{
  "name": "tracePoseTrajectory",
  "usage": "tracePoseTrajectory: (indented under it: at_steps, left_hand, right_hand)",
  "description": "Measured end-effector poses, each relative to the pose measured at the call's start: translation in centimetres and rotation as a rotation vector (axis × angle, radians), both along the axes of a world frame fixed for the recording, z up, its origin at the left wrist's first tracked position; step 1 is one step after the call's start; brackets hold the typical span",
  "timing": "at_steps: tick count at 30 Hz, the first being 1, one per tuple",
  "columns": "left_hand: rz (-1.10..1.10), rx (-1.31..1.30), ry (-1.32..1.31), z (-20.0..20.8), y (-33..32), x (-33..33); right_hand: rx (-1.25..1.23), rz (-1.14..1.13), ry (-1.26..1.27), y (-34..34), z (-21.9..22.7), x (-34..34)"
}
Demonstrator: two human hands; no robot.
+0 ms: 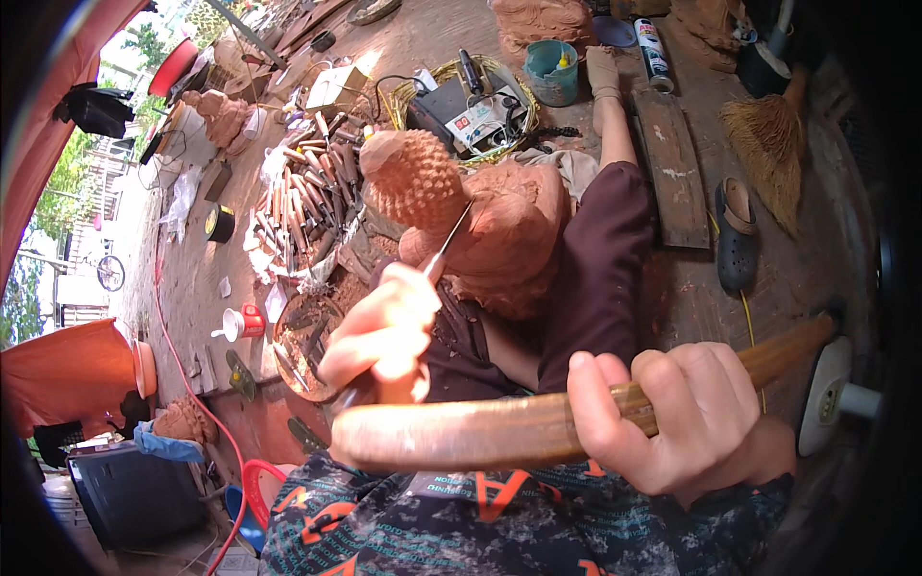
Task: The person carves a wooden sculpture of a figure's head and torso using a chisel and a wooden mallet. They repeatedly strike the chisel to shape the wood, occasionally switching tools from a collection nearby.
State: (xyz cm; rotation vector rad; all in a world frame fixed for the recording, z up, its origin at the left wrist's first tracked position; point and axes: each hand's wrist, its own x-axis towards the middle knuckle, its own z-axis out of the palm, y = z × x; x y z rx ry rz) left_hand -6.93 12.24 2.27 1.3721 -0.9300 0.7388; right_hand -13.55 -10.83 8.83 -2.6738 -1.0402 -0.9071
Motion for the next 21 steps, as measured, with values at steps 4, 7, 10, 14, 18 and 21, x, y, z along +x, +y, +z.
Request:
tracePoseTrajectory:
  at_steps: [4, 7, 10, 14, 18, 21]
  left_hand:
    - [-0.009, 0.047, 0.018, 1.3, 0.1, -0.8]
    - [-0.053, 0.103, 0.113, 1.7, 0.6, -0.6]
    - [-0.032, 0.073, 0.135, 2.0, 0.6, -0.6]
    - [-0.040, 0.057, 0.164, 1.9, 0.7, -0.6]
    - [0.003, 0.067, 0.143, 1.7, -0.1, -0.5]
    - [0.021, 0.091, 0.096, 1.3, -0.3, -0.8]
  right_hand:
    - [0.152, 0.138, 0.080, -0.5, -1.5, -0.5]
    - [0.294, 0.159, 0.130, 0.3, -2.0, -0.7]
    - [0.344, 0.231, 0.178, 0.5, -1.8, -0.8]
    - [0.305, 0.274, 0.086, 0.3, -1.1, -0.3]
    - [0.360, 0.283, -0.069, 0.6, -1.4, 0.4]
    - [0.229, 0.090, -0.132, 0.7, -1.4, 0.0]
